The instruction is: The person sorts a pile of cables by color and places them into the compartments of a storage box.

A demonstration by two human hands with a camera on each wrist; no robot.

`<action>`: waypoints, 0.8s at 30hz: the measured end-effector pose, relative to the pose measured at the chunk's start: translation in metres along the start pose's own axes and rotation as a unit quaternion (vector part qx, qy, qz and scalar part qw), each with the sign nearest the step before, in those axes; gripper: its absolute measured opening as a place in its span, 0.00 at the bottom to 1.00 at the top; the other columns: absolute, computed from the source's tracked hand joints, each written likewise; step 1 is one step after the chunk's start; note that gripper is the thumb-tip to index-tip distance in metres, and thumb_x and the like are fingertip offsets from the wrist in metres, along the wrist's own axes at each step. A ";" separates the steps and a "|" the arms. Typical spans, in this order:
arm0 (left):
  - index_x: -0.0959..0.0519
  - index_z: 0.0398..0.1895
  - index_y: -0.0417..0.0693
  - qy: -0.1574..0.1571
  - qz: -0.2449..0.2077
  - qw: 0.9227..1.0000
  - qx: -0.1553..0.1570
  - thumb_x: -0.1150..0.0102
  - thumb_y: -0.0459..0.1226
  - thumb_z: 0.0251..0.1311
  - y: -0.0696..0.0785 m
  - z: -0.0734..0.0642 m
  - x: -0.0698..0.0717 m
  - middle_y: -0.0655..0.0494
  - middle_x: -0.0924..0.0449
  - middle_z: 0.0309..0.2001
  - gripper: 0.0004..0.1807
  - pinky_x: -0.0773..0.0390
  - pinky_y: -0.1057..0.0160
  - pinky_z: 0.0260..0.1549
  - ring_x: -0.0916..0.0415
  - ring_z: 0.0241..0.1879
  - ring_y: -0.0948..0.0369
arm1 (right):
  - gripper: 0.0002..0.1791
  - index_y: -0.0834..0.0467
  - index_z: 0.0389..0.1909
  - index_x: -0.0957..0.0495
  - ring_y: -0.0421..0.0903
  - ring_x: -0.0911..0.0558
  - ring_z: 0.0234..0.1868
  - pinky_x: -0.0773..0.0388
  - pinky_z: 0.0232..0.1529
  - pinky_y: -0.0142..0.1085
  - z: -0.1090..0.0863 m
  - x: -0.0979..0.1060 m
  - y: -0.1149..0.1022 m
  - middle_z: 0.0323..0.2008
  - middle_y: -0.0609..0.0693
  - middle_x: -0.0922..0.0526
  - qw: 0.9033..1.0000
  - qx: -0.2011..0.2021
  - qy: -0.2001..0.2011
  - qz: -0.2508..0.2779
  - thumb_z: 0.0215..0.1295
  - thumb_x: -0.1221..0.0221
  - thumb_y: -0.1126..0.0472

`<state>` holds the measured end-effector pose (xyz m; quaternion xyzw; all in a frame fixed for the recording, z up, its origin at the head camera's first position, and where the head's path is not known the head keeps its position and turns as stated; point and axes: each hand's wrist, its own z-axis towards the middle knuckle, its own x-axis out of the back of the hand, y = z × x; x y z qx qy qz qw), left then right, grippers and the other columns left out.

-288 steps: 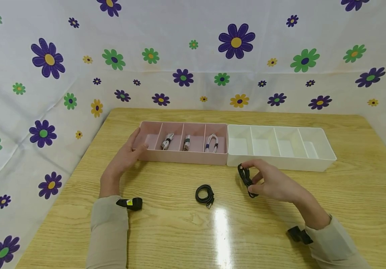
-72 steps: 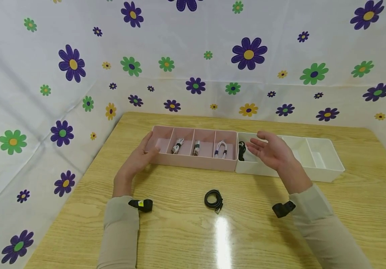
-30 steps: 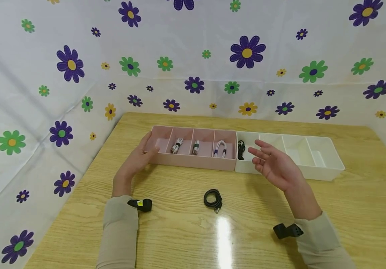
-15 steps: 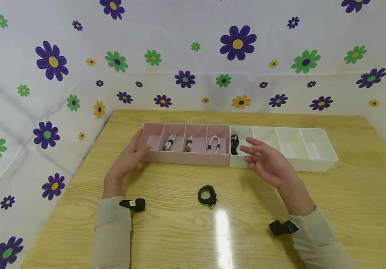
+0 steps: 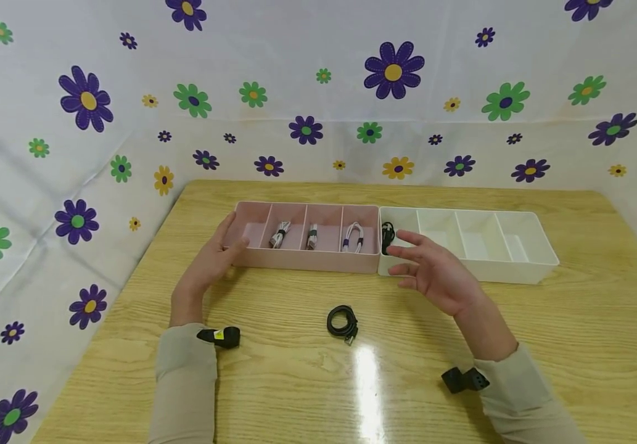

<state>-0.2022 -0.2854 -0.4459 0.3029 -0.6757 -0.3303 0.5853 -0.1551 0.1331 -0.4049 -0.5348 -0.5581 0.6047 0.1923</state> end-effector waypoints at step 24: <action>0.64 0.75 0.71 0.003 0.003 1.000 0.009 0.56 0.56 0.67 0.000 0.000 -0.001 0.52 0.64 0.76 0.40 0.58 0.37 0.66 0.64 0.73 0.45 | 0.28 0.61 0.66 0.41 0.61 0.26 0.53 0.22 0.48 0.48 0.004 -0.036 0.029 0.62 0.67 0.40 0.978 -0.001 -0.048 -0.201 0.67 0.46 0.64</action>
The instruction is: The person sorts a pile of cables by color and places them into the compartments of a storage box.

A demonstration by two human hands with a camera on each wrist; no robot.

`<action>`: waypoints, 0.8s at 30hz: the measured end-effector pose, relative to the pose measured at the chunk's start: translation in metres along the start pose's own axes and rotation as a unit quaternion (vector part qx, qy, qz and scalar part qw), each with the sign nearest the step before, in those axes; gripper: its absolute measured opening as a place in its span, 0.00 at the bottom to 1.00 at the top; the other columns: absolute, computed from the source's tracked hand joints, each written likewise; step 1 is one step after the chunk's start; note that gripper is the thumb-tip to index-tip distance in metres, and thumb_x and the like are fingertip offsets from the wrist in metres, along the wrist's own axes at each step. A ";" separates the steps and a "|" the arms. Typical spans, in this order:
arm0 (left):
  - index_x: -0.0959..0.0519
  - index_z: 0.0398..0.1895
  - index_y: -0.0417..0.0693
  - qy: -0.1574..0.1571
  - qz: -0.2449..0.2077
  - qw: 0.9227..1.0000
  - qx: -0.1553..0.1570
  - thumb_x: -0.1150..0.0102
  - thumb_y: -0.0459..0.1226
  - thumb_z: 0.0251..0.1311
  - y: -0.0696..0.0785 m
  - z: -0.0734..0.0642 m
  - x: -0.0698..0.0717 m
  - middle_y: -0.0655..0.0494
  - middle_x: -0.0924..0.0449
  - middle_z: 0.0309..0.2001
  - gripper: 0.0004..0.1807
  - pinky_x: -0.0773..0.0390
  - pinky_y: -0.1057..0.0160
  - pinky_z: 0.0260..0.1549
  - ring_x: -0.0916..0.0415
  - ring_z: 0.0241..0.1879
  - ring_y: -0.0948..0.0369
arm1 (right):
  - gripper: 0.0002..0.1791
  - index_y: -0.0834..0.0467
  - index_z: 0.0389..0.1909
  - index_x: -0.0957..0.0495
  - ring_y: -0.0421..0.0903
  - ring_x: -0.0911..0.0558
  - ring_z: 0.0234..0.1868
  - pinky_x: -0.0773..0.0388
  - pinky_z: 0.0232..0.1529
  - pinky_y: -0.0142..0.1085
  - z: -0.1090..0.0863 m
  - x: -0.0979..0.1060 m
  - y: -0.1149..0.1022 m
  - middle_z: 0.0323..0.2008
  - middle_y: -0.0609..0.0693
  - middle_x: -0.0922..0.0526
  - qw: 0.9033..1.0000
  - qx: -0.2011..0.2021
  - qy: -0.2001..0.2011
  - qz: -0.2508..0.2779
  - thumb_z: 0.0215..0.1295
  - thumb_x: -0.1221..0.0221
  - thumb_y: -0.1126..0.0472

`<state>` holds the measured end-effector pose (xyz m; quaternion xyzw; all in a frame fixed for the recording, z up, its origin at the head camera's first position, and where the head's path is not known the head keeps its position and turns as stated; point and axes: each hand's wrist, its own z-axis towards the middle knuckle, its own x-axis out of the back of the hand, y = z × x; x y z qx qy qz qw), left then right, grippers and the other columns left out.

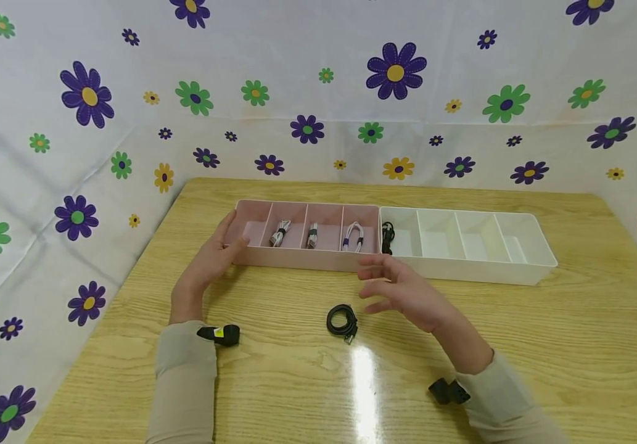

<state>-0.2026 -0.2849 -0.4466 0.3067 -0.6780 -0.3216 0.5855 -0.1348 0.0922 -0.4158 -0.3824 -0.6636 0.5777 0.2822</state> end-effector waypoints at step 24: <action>0.55 0.75 0.67 0.033 -0.027 0.999 -0.011 0.45 0.52 0.62 0.001 0.001 0.002 0.54 0.55 0.75 0.42 0.47 0.40 0.65 0.55 0.71 0.47 | 0.25 0.57 0.60 0.31 0.57 0.26 0.54 0.24 0.48 0.44 0.008 -0.029 0.006 0.62 0.54 0.33 0.964 0.049 -0.004 -0.263 0.62 0.40 0.60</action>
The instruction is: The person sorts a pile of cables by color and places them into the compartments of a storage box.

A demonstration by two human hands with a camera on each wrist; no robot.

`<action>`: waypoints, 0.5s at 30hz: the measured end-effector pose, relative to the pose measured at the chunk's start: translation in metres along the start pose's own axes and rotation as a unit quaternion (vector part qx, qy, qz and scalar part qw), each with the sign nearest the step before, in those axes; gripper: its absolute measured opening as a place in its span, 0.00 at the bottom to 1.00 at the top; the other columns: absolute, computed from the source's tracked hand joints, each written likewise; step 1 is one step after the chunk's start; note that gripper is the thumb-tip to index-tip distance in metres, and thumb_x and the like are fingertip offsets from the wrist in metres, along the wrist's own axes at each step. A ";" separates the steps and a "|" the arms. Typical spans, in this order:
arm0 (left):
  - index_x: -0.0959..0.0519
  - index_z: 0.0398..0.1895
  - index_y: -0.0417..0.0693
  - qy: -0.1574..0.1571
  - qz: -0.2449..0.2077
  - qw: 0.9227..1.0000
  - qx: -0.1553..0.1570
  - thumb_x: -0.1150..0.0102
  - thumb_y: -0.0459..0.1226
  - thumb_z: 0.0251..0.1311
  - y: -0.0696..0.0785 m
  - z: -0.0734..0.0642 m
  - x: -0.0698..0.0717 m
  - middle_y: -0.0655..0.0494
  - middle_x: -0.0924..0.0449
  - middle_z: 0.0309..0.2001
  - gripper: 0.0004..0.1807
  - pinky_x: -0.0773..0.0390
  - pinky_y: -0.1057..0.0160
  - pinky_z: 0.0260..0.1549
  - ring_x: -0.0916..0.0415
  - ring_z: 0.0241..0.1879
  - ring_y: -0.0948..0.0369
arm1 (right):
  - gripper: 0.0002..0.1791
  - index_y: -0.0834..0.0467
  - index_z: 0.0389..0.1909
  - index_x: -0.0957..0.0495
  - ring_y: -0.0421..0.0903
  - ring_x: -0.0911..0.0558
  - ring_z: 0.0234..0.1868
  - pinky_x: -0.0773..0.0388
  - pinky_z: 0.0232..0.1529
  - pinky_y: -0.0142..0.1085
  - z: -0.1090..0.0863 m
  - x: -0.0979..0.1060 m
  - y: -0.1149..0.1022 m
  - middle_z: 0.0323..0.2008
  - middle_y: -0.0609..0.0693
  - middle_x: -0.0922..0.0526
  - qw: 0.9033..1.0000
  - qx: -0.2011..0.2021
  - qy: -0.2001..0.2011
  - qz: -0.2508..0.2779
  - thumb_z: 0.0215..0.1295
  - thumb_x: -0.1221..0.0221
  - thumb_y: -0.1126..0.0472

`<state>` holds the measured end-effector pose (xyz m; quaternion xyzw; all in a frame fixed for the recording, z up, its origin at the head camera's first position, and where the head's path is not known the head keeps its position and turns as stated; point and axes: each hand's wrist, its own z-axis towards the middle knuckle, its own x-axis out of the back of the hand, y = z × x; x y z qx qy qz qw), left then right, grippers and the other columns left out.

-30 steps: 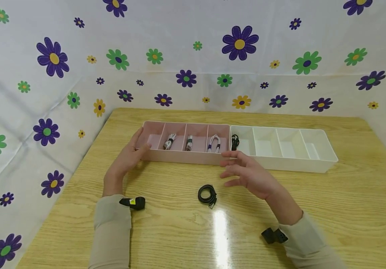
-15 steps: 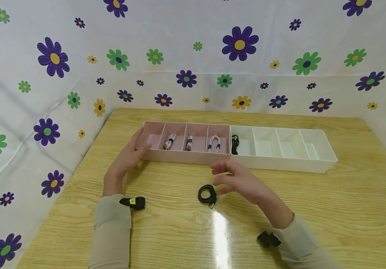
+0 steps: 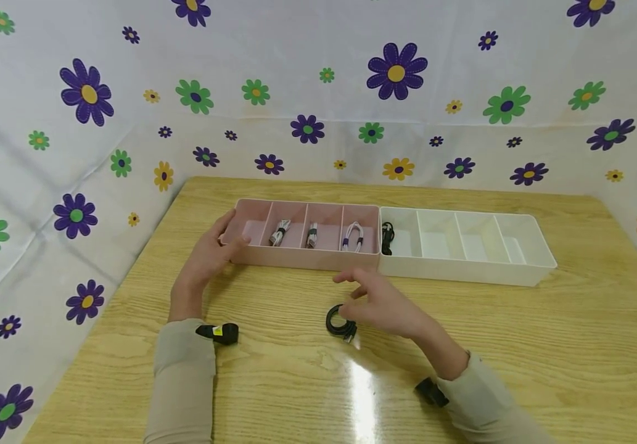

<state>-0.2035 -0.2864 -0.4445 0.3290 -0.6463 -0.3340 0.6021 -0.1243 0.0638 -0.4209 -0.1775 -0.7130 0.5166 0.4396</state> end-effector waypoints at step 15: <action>0.53 0.75 0.63 -0.001 0.002 1.000 -0.003 0.43 0.51 0.62 0.002 0.000 0.002 0.55 0.54 0.74 0.42 0.45 0.41 0.65 0.54 0.71 0.46 | 0.30 0.53 0.60 0.29 0.51 0.31 0.52 0.29 0.50 0.42 0.005 -0.013 -0.003 0.56 0.58 0.36 0.981 0.022 -0.046 -0.187 0.55 0.35 0.62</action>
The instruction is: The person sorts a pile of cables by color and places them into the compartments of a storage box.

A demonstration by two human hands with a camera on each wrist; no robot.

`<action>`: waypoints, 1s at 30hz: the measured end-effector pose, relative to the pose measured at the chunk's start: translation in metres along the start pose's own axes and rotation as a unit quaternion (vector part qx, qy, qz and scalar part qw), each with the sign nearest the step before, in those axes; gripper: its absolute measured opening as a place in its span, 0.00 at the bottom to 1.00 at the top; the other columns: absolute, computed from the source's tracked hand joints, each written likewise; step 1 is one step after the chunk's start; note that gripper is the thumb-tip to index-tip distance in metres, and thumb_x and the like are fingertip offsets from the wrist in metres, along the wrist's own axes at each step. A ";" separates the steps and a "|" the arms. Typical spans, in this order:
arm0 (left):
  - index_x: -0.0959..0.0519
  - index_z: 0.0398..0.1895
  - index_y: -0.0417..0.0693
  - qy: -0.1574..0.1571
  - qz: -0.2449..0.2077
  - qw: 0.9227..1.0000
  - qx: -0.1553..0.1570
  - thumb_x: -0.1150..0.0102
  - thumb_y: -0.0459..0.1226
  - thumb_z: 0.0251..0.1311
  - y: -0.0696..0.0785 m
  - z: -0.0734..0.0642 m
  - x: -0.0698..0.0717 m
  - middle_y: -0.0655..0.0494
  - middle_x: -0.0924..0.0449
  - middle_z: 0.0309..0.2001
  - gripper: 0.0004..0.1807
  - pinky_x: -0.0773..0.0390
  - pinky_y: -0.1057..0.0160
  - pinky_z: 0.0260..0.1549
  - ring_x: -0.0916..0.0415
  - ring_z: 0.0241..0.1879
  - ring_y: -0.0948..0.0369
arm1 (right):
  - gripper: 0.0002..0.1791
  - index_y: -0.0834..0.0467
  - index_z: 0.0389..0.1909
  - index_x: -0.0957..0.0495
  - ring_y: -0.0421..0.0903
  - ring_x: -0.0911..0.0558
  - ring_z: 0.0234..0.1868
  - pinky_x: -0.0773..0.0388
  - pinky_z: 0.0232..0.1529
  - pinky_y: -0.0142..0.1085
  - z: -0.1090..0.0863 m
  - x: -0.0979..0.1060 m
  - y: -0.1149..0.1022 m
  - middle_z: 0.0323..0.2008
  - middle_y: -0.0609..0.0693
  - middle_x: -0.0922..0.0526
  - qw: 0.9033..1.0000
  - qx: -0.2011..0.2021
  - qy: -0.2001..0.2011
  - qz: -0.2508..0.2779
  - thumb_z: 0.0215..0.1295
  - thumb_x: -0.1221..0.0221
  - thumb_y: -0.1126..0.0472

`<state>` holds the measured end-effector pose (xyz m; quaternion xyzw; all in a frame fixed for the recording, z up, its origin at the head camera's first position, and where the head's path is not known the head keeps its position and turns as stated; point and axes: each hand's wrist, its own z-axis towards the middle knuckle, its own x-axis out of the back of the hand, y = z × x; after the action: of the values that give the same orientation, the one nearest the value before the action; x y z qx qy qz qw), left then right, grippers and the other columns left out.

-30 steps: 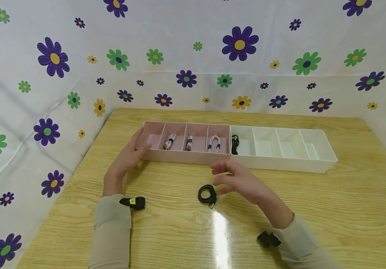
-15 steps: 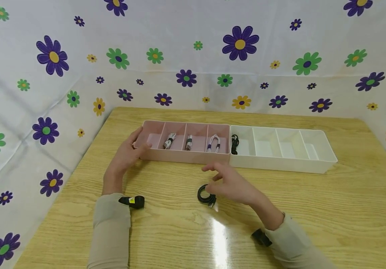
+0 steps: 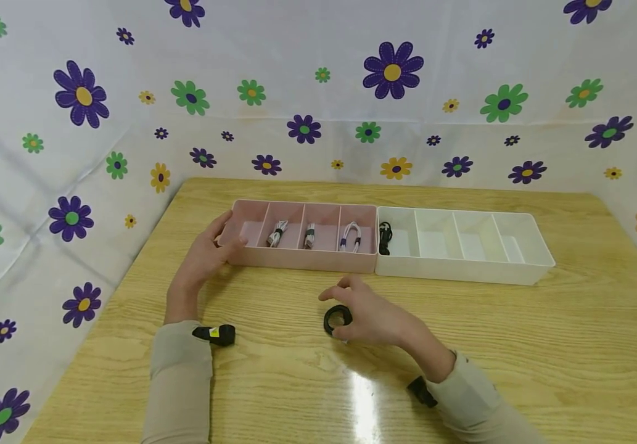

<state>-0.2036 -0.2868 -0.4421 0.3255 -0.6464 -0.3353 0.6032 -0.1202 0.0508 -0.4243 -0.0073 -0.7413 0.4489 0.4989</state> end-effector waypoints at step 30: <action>0.54 0.76 0.59 -0.002 -0.008 1.000 0.001 0.44 0.49 0.63 0.004 -0.001 -0.001 0.48 0.55 0.74 0.42 0.47 0.41 0.65 0.56 0.72 0.45 | 0.26 0.49 0.66 0.32 0.55 0.37 0.64 0.32 0.60 0.48 -0.003 -0.002 0.000 0.64 0.57 0.35 0.990 0.028 -0.104 -0.095 0.66 0.45 0.57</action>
<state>-0.2022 -0.2838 -0.4390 0.3306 -0.6455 -0.3398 0.5988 -0.1169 0.0521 -0.4256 0.1233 -0.7736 0.4184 0.4596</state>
